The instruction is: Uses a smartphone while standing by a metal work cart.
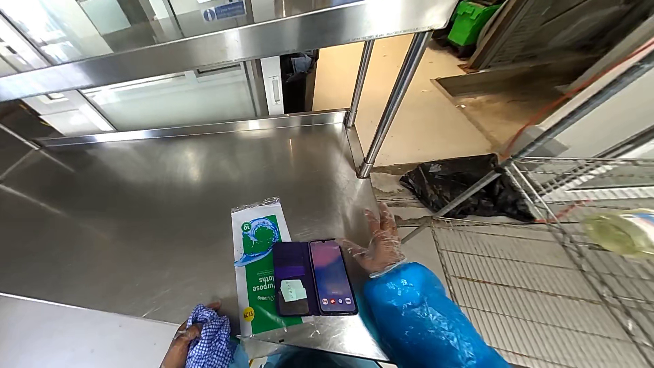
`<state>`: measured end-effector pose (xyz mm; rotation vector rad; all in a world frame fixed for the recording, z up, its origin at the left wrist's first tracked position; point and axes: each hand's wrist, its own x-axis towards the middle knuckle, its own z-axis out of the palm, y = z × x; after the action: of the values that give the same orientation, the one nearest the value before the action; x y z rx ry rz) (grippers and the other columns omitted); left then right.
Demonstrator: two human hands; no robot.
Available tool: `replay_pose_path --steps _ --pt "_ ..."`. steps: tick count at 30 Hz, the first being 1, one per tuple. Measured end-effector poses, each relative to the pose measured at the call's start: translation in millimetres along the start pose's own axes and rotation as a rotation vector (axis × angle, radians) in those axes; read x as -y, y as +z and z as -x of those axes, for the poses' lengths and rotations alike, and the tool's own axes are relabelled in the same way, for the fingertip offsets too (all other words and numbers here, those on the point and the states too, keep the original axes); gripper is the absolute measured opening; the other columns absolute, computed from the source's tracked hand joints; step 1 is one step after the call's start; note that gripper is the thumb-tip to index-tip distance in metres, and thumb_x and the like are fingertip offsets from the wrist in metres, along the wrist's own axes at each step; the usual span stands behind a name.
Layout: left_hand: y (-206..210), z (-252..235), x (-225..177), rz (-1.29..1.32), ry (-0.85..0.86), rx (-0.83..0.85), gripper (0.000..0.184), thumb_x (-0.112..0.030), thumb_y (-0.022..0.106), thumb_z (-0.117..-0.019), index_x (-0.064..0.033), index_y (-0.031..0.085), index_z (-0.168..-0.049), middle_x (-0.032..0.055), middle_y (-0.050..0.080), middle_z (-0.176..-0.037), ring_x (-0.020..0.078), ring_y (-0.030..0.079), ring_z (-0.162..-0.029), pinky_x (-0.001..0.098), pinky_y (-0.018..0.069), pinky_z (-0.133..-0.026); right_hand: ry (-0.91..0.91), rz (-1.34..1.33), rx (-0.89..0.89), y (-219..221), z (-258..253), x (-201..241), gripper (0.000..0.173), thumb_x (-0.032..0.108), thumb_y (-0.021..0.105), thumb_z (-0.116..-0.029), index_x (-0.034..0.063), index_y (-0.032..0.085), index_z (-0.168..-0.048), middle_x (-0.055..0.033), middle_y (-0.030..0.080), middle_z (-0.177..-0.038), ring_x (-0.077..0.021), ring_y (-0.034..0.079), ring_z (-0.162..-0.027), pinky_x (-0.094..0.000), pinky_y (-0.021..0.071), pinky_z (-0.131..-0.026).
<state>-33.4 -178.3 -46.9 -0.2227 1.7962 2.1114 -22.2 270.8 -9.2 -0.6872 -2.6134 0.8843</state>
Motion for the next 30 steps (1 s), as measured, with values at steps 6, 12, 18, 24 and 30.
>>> replay_pose_path --steps 6,12,18,24,30 --pt "-16 -9 12 0.049 -0.006 0.104 0.036 -0.006 0.046 -0.0805 -0.0094 0.07 -0.107 0.0005 0.077 -0.099 0.0066 0.072 -0.089 0.0265 0.0587 -0.081 0.056 -0.004 0.027 -2 7 -1 0.103 0.024 0.096 -0.069 -0.001 0.042 -0.154 -0.0301 0.014 -0.167 -0.0517 0.02 -0.153 -0.0663 0.0295 -0.117" --pt "-16 -10 11 0.037 0.011 0.121 0.039 -0.006 0.045 -0.0824 -0.0074 0.069 -0.113 0.0015 0.077 -0.104 0.0074 0.072 -0.093 0.0267 0.0584 -0.084 0.015 0.079 0.133 -12 27 -4 0.113 0.031 0.099 -0.0601 0.0001 0.044 -0.153 -0.0307 0.015 -0.167 -0.0518 0.02 -0.153 -0.067 0.0279 -0.118" --pt "-20 -14 14 0.033 0.024 0.158 0.037 -0.011 0.051 -0.0818 -0.0085 0.072 -0.113 0.002 0.077 -0.106 0.008 0.072 -0.095 0.0267 0.0584 -0.084 0.096 0.149 0.264 -12 43 -1 0.114 0.037 0.096 -0.0664 0.0038 0.037 -0.158 -0.028 0.012 -0.169 -0.0477 0.015 -0.155 -0.0624 0.0213 -0.122" --pt "-15 -11 10 0.027 0.04 0.133 0.037 -0.007 0.048 -0.0814 -0.0093 0.072 -0.109 -0.0003 0.077 -0.102 0.0057 0.072 -0.092 0.025 0.0583 -0.083 0.141 0.204 0.38 -9 41 4 0.119 0.042 0.095 -0.0673 0.0069 0.031 -0.161 -0.0235 0.006 -0.171 -0.0421 0.006 -0.158 -0.059 0.0136 -0.125" --pt "4 0 -1 0.009 0.019 0.006 0.036 -0.001 0.041 -0.0804 -0.0106 0.069 -0.1 -0.0042 0.077 -0.093 0.0019 0.071 -0.086 0.0225 0.0583 -0.079 0.171 0.233 0.444 -8 40 4 0.117 0.045 0.093 -0.0703 0.008 0.029 -0.162 -0.0236 0.005 -0.171 -0.0415 0.005 -0.159 -0.058 0.0117 -0.126"
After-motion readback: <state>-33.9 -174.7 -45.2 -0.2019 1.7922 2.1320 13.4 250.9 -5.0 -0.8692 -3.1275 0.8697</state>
